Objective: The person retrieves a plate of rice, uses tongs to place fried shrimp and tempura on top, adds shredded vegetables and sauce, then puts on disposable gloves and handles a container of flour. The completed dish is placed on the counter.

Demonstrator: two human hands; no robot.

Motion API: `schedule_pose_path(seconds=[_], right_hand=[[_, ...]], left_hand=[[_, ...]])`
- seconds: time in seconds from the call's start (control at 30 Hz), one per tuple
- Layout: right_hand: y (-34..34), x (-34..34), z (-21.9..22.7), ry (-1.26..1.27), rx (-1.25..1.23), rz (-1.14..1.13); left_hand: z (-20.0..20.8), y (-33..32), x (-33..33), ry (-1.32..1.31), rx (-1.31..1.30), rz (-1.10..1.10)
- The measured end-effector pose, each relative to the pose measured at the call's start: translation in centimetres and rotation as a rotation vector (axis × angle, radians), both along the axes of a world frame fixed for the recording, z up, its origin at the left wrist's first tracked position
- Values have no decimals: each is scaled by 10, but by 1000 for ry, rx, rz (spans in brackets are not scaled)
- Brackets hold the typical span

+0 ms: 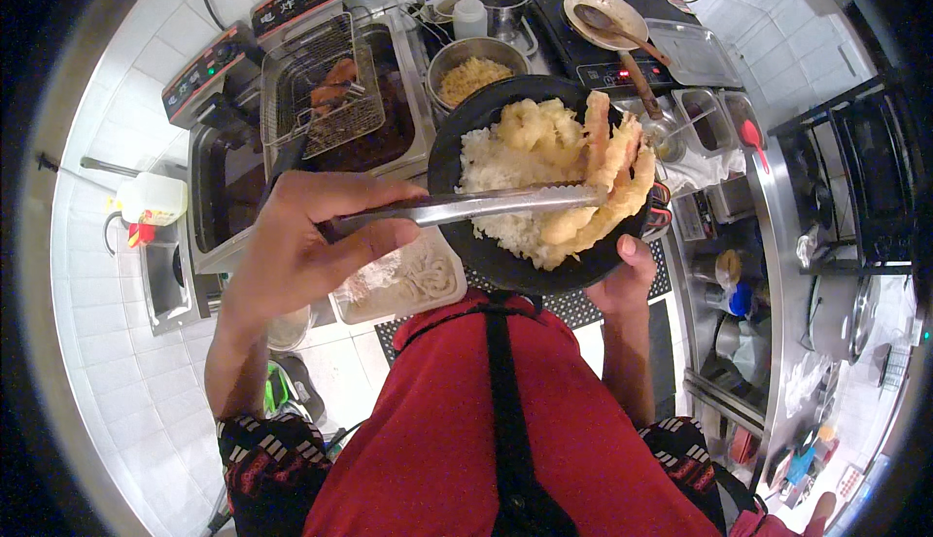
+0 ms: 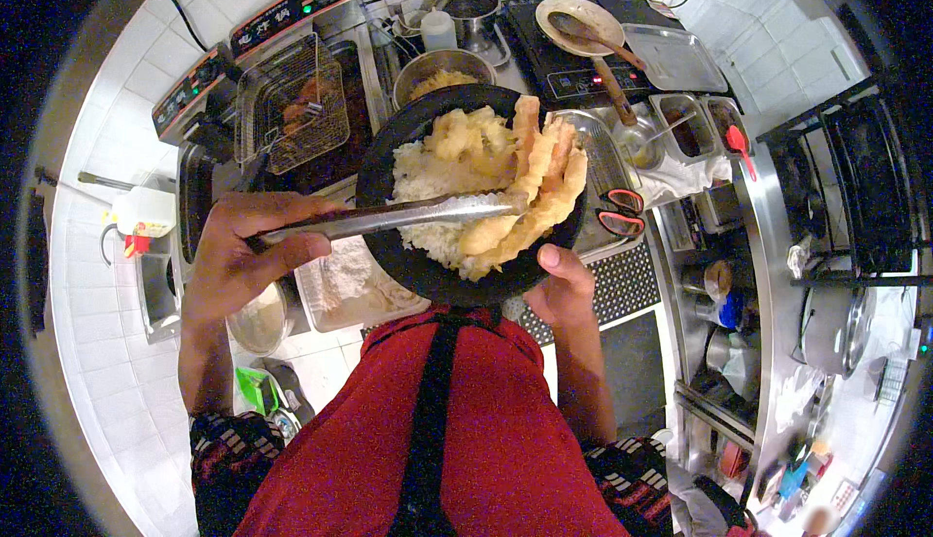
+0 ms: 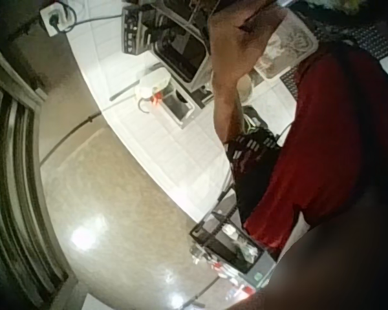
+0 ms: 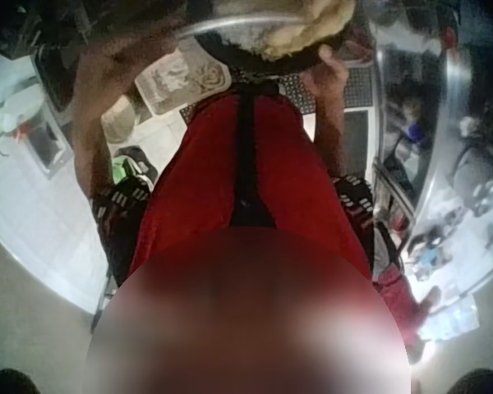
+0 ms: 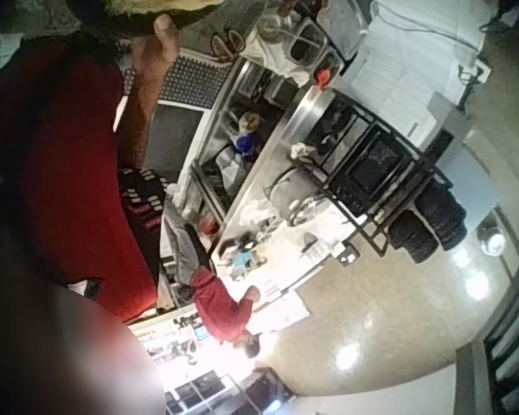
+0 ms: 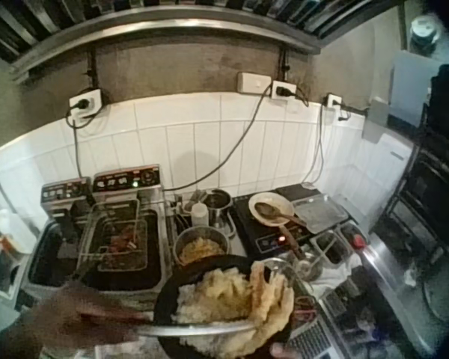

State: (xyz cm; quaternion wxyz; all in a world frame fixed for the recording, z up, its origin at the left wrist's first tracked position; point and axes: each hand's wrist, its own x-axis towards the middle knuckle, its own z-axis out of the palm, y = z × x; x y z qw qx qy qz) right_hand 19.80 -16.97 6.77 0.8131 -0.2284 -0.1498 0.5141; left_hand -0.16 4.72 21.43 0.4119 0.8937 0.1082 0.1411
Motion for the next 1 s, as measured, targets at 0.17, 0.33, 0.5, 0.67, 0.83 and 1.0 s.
schedule_pose_path(seconds=[0.17, 0.33, 0.5, 0.67, 0.83, 1.0], right_hand=[[-1, 1, -3, -12, -31, -15], [2, 7, -9, 28, -19, -2], [3, 9, -8, 18, -41, 13], [6, 7, -5, -26, -76, -62], [8, 8, -5, -34, -149, -55], [4, 2, -9, -56, -80, -21]], left_hand=[[1, 11, 0, 98, -104, 36], [5, 8, 13, 1, 184, -13], [19, -23, -1, 104, 241, 155], [20, -42, -8, 109, 343, 166], [11, -43, -1, -31, 441, 125], [8, -45, -6, -20, 440, 108]])
